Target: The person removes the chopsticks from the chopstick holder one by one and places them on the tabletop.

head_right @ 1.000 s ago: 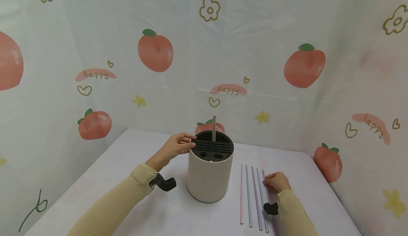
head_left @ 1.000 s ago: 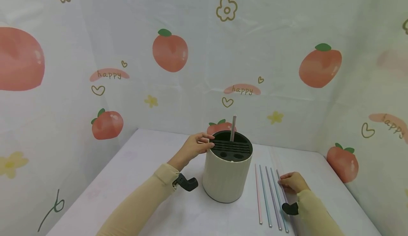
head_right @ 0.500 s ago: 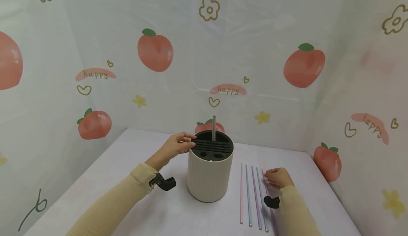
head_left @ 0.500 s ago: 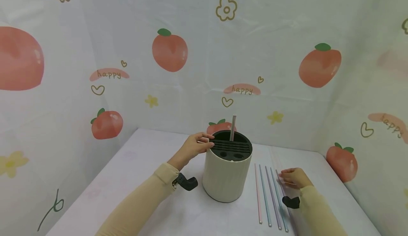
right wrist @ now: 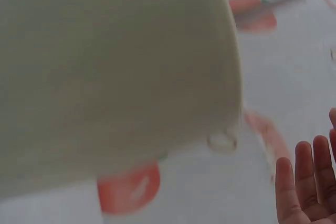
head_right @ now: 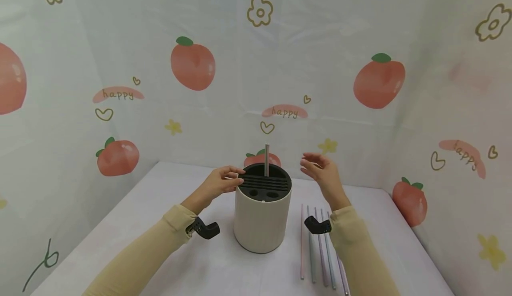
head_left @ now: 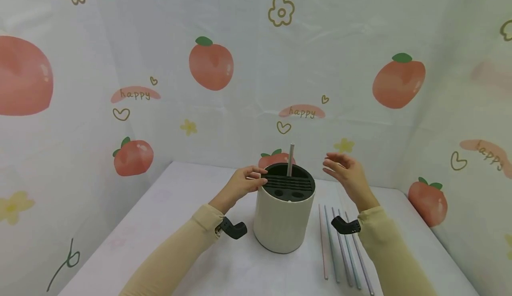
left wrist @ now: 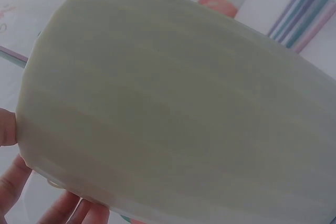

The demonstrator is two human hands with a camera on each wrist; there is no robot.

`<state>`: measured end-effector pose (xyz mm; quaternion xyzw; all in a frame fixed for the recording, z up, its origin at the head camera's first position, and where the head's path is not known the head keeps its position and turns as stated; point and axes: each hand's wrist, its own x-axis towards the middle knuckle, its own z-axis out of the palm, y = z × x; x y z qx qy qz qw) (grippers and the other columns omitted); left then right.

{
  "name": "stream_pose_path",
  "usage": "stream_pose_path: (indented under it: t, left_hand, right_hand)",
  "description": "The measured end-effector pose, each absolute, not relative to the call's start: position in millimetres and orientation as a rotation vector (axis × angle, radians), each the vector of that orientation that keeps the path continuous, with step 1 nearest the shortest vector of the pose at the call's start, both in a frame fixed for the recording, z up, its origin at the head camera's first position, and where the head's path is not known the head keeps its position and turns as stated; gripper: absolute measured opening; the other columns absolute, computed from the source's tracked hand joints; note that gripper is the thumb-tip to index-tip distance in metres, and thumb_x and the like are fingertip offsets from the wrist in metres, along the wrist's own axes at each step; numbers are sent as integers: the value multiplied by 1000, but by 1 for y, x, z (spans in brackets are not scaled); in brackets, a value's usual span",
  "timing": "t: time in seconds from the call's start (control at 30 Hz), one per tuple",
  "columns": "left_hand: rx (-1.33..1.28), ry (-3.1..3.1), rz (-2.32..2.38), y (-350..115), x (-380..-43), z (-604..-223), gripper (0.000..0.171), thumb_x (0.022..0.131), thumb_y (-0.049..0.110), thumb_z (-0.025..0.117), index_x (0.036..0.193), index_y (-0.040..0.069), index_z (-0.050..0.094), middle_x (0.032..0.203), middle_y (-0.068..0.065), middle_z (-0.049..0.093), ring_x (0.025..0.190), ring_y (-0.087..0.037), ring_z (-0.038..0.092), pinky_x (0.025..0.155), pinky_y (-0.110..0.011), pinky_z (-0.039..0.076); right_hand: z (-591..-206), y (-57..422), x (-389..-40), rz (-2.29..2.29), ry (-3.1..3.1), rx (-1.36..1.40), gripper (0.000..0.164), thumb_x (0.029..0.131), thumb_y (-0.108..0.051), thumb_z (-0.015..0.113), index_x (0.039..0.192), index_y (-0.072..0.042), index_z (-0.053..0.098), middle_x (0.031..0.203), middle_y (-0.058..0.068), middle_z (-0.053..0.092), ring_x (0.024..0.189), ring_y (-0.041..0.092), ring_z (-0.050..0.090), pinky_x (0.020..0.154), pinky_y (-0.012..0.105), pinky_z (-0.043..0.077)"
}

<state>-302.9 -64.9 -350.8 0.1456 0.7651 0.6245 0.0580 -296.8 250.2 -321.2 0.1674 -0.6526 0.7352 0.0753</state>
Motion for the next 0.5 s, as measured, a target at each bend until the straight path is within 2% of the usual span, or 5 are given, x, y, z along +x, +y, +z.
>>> stream_pose_path:
  t: [0.1,0.23,0.5]
  left_hand:
    - [447,2319,1895,-66,-304,-352,31,89,19,71,119,11,66,123,-18,54,107,-27,60,93,-42,54]
    - [446,2321,1897,-65,-303,-351,30,89,18,70,118,11,66,123,-18,53,106,-27,60,93,-42,54]
    - [447,2314,1898,-66,-301,-349,30,90,16,70,119,10,66,122,-18,54,106,-27,60,93,-42,54]
  right_hand:
    - [-310,222,-298,2122,-2033,585,16,92,-2,63,108,-5,62,103,0,62,94,8,66,88,27,56]
    - [-304,198,-302,2005,-2171,622,26,91,-7,67,114,0,59,106,1,63,96,9,66,87,27,56]
    - [-309,181,-310,1934,-2303,640,25,87,-7,71,110,-1,62,103,-4,65,93,8,68,81,25,58]
